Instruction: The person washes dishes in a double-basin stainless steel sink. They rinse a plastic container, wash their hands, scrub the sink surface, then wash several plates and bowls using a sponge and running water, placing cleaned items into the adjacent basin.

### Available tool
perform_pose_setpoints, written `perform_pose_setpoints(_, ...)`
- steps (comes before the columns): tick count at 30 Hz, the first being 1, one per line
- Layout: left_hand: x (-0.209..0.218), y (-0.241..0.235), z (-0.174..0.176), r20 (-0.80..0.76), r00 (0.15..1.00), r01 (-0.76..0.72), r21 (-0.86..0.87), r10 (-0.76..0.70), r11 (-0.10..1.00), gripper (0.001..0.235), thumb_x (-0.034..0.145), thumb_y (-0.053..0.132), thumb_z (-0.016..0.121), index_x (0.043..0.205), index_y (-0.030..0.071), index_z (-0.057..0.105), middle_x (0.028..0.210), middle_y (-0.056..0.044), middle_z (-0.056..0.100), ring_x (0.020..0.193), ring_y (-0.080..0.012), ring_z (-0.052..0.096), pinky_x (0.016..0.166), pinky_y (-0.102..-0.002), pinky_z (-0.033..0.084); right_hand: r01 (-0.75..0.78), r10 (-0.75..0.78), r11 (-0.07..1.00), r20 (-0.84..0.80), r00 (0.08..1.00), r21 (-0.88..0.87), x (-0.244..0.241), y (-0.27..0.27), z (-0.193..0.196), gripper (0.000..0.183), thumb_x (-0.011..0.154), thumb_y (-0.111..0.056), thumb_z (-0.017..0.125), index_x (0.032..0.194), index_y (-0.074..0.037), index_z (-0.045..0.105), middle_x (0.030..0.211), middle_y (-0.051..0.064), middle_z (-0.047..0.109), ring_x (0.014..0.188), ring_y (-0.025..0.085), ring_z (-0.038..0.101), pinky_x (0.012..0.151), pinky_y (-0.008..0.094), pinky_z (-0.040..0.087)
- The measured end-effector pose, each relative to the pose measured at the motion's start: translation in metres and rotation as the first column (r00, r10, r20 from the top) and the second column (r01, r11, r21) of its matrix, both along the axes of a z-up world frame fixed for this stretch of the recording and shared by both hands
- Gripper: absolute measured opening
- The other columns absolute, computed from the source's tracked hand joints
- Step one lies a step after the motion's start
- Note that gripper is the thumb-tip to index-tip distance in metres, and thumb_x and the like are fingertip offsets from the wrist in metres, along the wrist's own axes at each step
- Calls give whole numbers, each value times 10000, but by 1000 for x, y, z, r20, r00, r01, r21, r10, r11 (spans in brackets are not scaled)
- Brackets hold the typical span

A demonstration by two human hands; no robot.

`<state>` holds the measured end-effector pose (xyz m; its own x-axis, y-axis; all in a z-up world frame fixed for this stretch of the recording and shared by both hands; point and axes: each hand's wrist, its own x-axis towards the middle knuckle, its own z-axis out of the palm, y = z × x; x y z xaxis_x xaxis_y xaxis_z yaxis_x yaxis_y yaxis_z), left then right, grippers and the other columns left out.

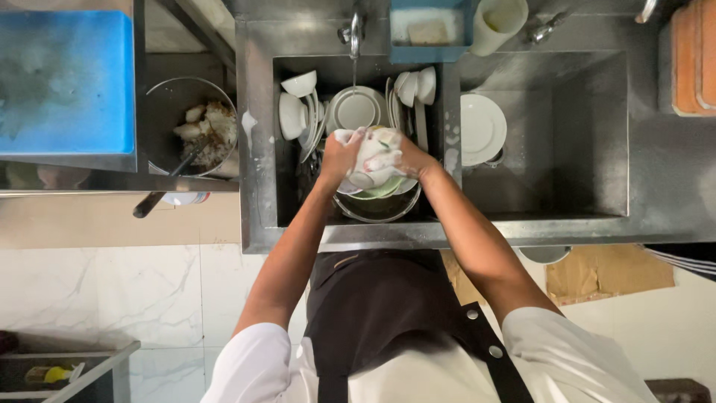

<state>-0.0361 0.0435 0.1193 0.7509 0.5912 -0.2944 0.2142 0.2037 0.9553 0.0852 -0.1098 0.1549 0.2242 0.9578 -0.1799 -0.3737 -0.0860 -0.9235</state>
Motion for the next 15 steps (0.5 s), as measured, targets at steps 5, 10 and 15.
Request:
perform_pose_setpoints(5, 9, -8, -32, 479, 855, -55, -296, 197, 954, 478, 1040, 396, 590, 1123, -67, 676, 1016, -196, 715, 909, -261, 681, 790, -385, 569, 261, -259, 965, -60, 964, 23, -2, 3, -14, 487, 741, -9, 815, 1175, -12, 595, 1110, 92, 669, 1034, 199, 677, 914, 345, 610)
perform_pose_setpoints(10, 36, -20, -55, 440, 875, -151, -148, 202, 977, 464, 971, 209, 630, 1327, -86, 601, 1229, -164, 673, 1098, -237, 655, 978, -366, 529, 530, -537, 843, -227, 813, -95, -4, 32, -14, 488, 810, -207, 778, 1213, -4, 594, 1101, 157, 685, 979, 250, 698, 841, 393, 623)
perform_pose_setpoints(15, 53, 5, -101, 386, 912, -181, 82, 136, 980, 469, 1033, 290, 617, 1346, -58, 586, 1271, -170, 661, 1176, -253, 618, 1054, -393, 485, 696, -659, 707, 244, 711, -120, -28, 45, -20, 448, 901, -334, 661, 1217, -19, 618, 1101, 165, 699, 971, 273, 701, 850, 420, 607)
